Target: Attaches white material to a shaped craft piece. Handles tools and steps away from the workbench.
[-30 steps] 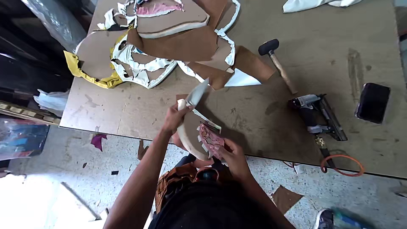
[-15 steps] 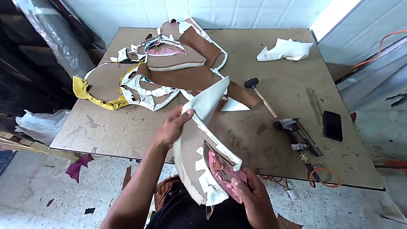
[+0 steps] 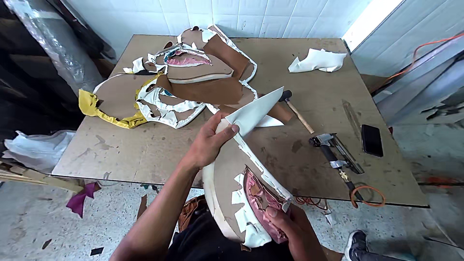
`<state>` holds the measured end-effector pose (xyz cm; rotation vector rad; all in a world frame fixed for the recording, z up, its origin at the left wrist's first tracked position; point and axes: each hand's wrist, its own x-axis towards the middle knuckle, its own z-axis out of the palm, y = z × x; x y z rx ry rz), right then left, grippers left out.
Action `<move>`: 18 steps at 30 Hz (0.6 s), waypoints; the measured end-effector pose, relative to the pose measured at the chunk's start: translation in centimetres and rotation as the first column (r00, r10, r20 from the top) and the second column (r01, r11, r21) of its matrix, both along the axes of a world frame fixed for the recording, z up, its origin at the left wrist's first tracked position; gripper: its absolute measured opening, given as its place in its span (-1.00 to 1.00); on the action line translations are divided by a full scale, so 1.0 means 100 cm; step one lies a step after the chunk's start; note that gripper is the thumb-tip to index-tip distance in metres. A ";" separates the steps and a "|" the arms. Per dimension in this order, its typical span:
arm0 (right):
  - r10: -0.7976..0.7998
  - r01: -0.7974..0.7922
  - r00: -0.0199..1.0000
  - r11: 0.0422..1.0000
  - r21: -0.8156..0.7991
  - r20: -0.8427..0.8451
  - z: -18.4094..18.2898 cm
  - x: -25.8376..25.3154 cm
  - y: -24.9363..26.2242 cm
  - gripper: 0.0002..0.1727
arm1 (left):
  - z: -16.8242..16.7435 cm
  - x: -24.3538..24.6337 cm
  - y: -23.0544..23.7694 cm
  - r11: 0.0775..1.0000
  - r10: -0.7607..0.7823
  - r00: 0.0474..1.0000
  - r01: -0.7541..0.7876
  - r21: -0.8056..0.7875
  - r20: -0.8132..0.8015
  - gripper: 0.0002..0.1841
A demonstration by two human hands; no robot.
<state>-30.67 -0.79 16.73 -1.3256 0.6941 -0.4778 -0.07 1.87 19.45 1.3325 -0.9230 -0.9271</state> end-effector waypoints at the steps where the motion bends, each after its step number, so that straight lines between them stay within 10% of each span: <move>1: 0.008 -0.008 1.000 1.000 -0.003 0.006 0.001 -0.001 0.000 -0.77 | 0.001 0.002 0.000 1.000 -0.006 1.000 0.006 -0.002 0.013 -0.68; 18: -0.089 0.091 0.992 0.996 -0.024 0.091 0.010 0.017 0.010 -0.79 | 0.027 -0.006 -0.015 0.999 0.003 0.965 -0.015 0.045 0.261 -0.73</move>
